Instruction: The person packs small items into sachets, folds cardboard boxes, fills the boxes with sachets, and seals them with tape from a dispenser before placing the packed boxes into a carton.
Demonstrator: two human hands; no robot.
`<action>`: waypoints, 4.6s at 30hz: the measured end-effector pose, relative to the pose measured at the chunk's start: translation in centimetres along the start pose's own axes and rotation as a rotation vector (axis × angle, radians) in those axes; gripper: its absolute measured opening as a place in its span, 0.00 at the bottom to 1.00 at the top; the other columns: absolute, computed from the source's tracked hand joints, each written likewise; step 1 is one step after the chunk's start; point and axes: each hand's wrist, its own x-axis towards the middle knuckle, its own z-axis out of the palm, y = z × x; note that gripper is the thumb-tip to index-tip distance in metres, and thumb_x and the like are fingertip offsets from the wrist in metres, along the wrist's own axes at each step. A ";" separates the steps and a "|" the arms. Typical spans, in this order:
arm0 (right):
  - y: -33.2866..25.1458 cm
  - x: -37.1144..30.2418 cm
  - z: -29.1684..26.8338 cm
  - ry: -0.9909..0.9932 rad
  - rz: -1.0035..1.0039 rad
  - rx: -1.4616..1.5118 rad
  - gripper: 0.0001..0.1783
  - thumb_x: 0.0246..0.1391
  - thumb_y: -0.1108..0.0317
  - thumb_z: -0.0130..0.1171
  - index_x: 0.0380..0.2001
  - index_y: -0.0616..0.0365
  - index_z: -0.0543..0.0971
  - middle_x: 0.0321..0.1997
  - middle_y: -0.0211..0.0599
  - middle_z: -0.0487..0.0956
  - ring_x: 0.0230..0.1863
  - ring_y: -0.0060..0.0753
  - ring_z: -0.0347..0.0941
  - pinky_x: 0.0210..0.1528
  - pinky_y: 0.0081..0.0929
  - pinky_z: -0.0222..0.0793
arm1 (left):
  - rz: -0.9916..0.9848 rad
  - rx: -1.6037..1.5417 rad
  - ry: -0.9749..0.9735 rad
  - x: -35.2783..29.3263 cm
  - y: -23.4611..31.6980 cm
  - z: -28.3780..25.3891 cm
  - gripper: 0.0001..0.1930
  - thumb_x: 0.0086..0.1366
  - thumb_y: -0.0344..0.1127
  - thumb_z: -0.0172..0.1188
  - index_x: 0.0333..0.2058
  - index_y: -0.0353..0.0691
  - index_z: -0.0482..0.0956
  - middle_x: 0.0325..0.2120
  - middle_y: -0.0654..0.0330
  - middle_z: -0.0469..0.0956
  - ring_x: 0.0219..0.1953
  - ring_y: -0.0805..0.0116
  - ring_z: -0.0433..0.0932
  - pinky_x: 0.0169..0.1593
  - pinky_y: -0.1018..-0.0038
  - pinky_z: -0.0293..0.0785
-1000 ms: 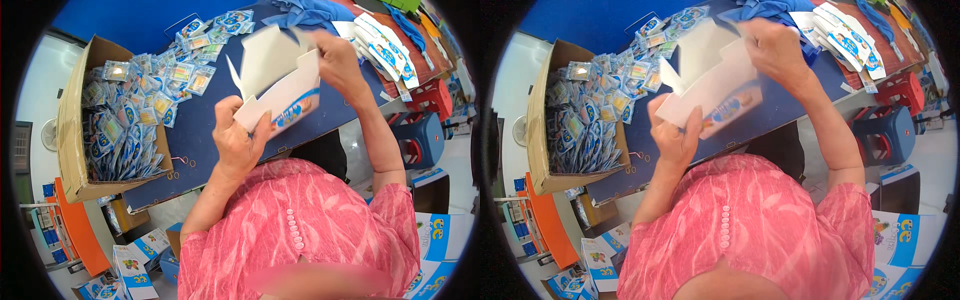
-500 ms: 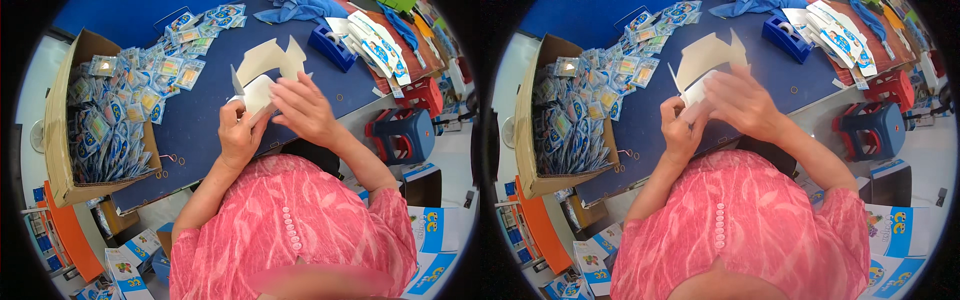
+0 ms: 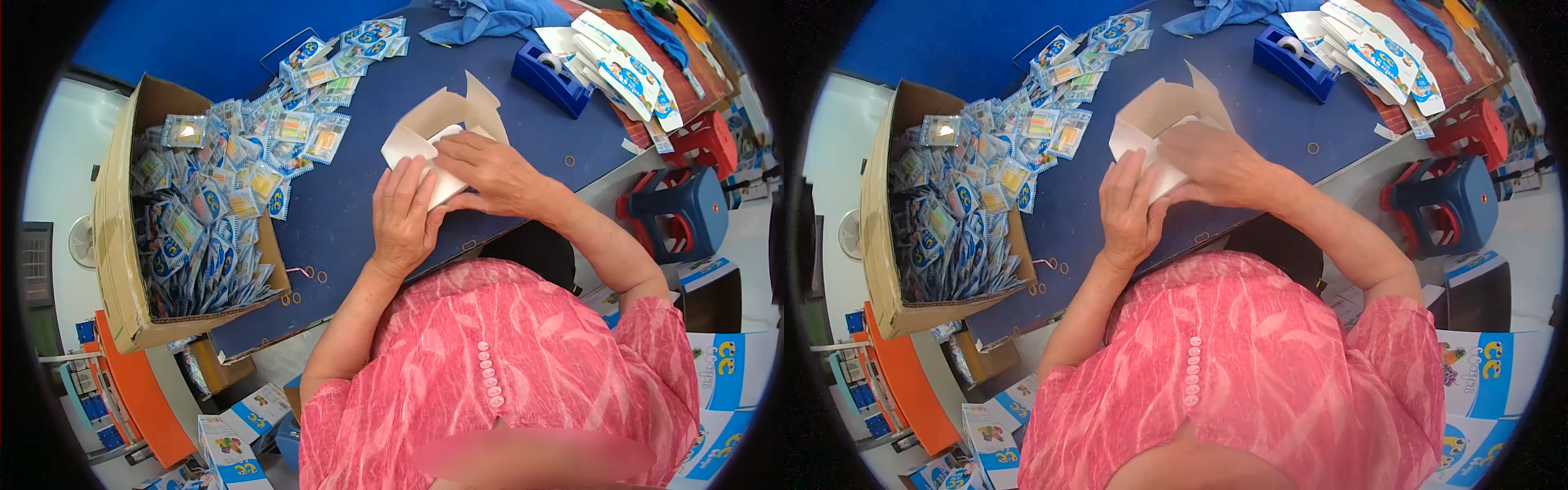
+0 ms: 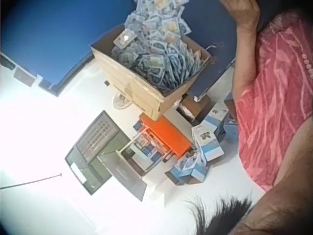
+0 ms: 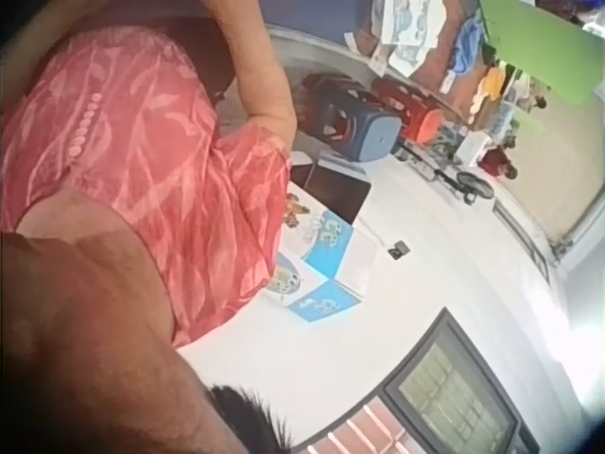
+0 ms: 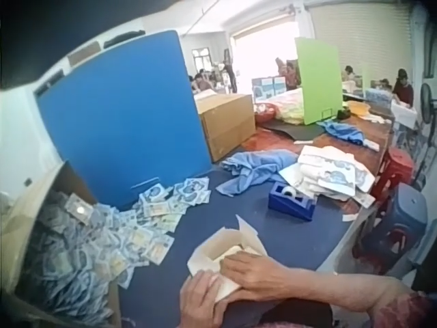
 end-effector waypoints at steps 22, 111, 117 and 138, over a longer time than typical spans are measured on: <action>8.0 2.9 -3.8 0.016 -0.012 0.291 0.18 0.46 0.66 0.67 0.42 0.60 0.81 0.44 0.40 0.79 0.53 0.45 0.71 0.53 0.35 0.69 | -0.023 -0.203 -0.063 4.3 -4.2 -1.0 0.19 0.49 0.25 0.71 0.42 0.38 0.79 0.43 0.56 0.79 0.52 0.49 0.73 0.53 0.63 0.69; -3.5 31.2 19.3 -0.185 -0.352 -0.037 0.37 0.36 0.76 0.63 0.53 0.29 0.80 0.42 0.38 0.74 0.51 0.52 0.69 0.48 0.45 0.74 | -1.388 0.422 1.009 -7.9 -18.3 -7.8 0.28 0.60 0.47 0.66 0.56 0.45 0.68 0.58 0.40 0.62 0.59 0.45 0.65 0.59 0.54 0.65; 1.0 24.5 14.1 -0.366 -0.025 -0.110 0.33 0.38 0.60 0.68 0.54 0.31 0.78 0.52 0.39 0.76 0.57 0.52 0.69 0.56 0.45 0.71 | -0.937 0.163 0.765 -5.0 -17.5 -1.1 0.20 0.49 0.28 0.64 0.44 0.40 0.76 0.48 0.39 0.73 0.50 0.37 0.69 0.55 0.53 0.65; 3.7 1.5 5.2 -0.328 0.043 0.046 0.39 0.52 0.55 0.67 0.65 0.53 0.66 0.74 0.44 0.58 0.74 0.50 0.50 0.74 0.54 0.41 | -0.564 0.193 0.249 -6.4 -9.7 -5.3 0.20 0.56 0.35 0.65 0.49 0.41 0.78 0.39 0.52 0.79 0.45 0.50 0.76 0.52 0.58 0.69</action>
